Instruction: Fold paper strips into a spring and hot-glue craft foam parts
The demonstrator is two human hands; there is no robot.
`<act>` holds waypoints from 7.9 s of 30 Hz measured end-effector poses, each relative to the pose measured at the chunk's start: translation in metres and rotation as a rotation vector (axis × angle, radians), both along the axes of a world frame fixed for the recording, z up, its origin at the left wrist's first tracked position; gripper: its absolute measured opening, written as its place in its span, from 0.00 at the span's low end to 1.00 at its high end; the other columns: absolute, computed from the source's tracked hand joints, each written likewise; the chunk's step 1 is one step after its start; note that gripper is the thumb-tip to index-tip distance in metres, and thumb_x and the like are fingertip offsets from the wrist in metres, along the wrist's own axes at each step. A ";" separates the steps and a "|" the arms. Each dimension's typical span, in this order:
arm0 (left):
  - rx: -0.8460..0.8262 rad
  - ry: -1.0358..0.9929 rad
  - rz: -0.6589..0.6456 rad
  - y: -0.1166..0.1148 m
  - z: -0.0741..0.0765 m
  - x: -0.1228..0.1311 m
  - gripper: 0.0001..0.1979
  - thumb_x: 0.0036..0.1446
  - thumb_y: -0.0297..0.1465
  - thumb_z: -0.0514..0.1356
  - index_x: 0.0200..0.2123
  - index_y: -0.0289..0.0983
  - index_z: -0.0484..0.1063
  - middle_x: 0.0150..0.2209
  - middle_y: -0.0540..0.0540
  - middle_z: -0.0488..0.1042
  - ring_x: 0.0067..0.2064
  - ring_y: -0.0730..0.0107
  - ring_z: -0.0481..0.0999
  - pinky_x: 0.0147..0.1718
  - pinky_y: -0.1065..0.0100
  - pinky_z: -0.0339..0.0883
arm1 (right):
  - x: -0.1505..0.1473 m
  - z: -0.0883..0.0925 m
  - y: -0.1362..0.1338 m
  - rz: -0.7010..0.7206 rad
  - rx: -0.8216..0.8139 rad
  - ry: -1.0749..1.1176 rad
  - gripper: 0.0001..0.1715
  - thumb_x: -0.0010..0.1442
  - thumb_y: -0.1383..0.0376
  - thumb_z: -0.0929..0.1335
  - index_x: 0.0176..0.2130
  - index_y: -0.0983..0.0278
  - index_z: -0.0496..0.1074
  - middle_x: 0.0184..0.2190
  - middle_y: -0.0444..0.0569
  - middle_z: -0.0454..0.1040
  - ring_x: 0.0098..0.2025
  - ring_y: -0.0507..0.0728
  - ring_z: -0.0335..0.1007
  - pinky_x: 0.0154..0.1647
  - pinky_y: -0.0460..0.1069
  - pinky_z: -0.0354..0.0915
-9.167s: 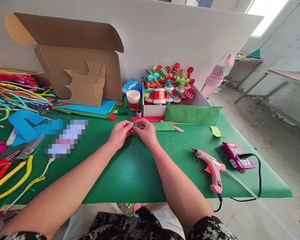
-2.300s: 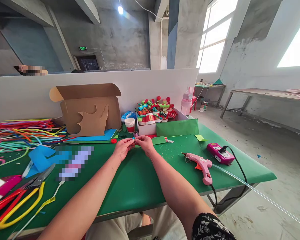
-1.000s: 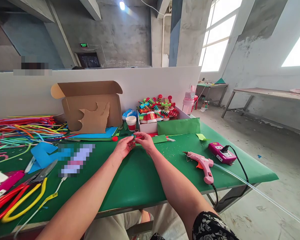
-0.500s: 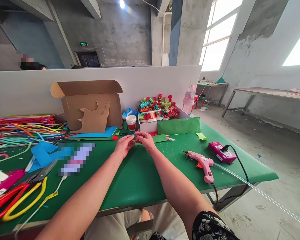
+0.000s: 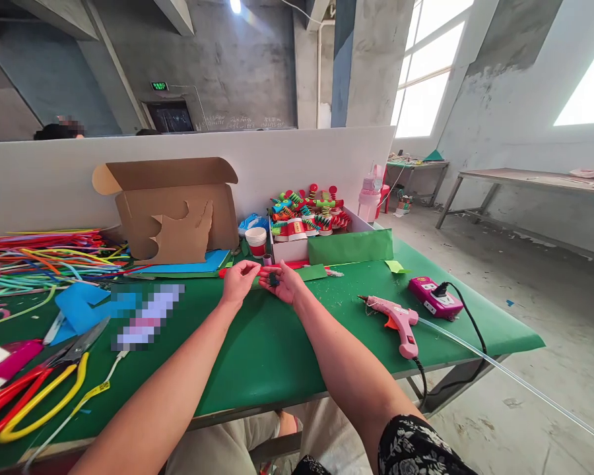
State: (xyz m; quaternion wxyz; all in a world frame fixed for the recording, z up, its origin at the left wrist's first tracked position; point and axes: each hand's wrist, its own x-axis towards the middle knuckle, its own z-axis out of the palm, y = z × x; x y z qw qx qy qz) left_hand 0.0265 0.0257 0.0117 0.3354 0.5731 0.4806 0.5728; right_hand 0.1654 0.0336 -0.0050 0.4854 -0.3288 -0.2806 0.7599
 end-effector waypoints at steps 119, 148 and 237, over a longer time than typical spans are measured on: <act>0.098 0.285 0.001 0.016 -0.016 -0.012 0.06 0.48 0.33 0.65 0.31 0.38 0.78 0.28 0.47 0.80 0.31 0.65 0.78 0.32 0.68 0.70 | -0.001 0.009 -0.010 -0.149 0.167 -0.286 0.06 0.52 0.68 0.75 0.32 0.65 0.76 0.30 0.47 0.79 0.24 0.48 0.71 0.32 0.46 0.74; -0.083 0.183 -0.244 0.010 -0.021 0.000 0.09 0.43 0.37 0.68 0.25 0.37 0.75 0.27 0.46 0.79 0.30 0.65 0.77 0.32 0.66 0.69 | 0.001 0.017 -0.008 -0.234 0.212 -0.059 0.06 0.62 0.62 0.69 0.34 0.62 0.71 0.35 0.49 0.81 0.38 0.53 0.78 0.40 0.47 0.72; -0.019 0.053 -0.220 0.003 0.002 -0.008 0.07 0.40 0.35 0.67 0.22 0.38 0.75 0.21 0.49 0.73 0.25 0.71 0.68 0.27 0.69 0.62 | 0.009 0.004 0.003 -0.222 0.433 -0.533 0.10 0.53 0.65 0.74 0.38 0.62 0.76 0.34 0.47 0.79 0.34 0.52 0.74 0.43 0.50 0.71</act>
